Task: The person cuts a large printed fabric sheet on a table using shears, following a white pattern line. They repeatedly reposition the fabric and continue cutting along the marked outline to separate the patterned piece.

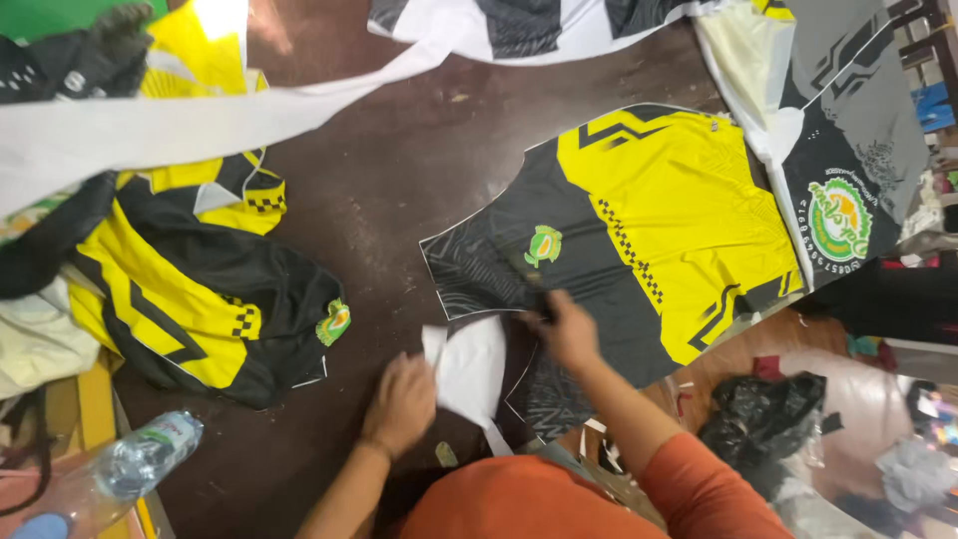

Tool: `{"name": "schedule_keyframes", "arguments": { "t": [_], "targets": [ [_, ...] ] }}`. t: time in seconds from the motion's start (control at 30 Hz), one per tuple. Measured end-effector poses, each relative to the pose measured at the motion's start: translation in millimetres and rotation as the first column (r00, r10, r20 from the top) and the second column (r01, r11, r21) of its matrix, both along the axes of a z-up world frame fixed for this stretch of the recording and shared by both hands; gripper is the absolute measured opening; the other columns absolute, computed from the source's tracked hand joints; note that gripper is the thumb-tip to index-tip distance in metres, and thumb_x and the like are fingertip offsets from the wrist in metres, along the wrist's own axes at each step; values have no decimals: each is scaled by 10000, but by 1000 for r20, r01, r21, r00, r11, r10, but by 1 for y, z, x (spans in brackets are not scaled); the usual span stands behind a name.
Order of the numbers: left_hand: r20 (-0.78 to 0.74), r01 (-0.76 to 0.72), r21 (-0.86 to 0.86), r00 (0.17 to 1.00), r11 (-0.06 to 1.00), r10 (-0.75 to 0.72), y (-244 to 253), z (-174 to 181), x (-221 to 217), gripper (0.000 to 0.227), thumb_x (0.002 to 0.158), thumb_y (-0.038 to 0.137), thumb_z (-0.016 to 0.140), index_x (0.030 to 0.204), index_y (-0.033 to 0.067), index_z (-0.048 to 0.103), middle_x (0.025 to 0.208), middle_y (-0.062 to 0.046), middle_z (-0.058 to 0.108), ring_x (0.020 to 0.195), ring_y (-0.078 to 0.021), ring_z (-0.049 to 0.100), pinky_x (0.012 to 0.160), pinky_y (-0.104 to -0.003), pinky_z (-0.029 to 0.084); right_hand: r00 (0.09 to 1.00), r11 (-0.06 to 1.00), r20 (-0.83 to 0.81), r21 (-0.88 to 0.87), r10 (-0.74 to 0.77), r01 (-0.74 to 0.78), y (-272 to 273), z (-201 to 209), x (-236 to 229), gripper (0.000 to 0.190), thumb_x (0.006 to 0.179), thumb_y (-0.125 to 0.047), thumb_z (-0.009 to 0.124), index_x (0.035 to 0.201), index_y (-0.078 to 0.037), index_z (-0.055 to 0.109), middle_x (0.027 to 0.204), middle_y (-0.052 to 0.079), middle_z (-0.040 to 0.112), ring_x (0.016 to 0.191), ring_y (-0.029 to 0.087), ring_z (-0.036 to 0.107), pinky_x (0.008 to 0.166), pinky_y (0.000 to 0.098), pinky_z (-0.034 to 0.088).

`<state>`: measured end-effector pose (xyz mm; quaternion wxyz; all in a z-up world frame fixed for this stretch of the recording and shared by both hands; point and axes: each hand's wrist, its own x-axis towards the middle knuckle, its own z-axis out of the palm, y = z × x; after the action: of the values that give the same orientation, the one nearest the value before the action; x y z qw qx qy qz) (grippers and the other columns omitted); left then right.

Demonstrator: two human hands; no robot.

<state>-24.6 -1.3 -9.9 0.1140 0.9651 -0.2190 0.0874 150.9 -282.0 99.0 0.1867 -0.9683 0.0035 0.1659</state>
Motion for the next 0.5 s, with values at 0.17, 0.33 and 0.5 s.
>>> {"name": "schedule_keyframes", "arguments": {
  "t": [0.17,0.33,0.5],
  "targets": [
    [-377,-82,-456,920,886,-109,6,29,-108,142,924,242,529,969,157,634,1108,-20,610,998,-271,549,901,-429,439,955,925,51,-238,-293,297,-118,-15,22,545,871,-439,721,1313,-171,546,1140,178,699,1046,439,656,833,535,489],
    [-628,-248,-428,773,869,-89,10,66,-136,75,936,150,490,931,121,559,1055,-79,558,930,-294,498,745,-442,391,917,910,168,-154,-361,386,-139,-46,15,379,848,-180,658,1191,-98,519,1139,248,681,1057,542,617,845,620,454],
    [-721,-598,-412,675,688,155,-33,129,-65,912,790,385,767,1575,321,308,1107,76,688,980,-230,700,753,-410,552,926,684,-152,636,-345,359,-49,-49,-34,262,810,-73,823,966,-74,612,911,97,741,839,183,657,760,303,490]
  ]
}}
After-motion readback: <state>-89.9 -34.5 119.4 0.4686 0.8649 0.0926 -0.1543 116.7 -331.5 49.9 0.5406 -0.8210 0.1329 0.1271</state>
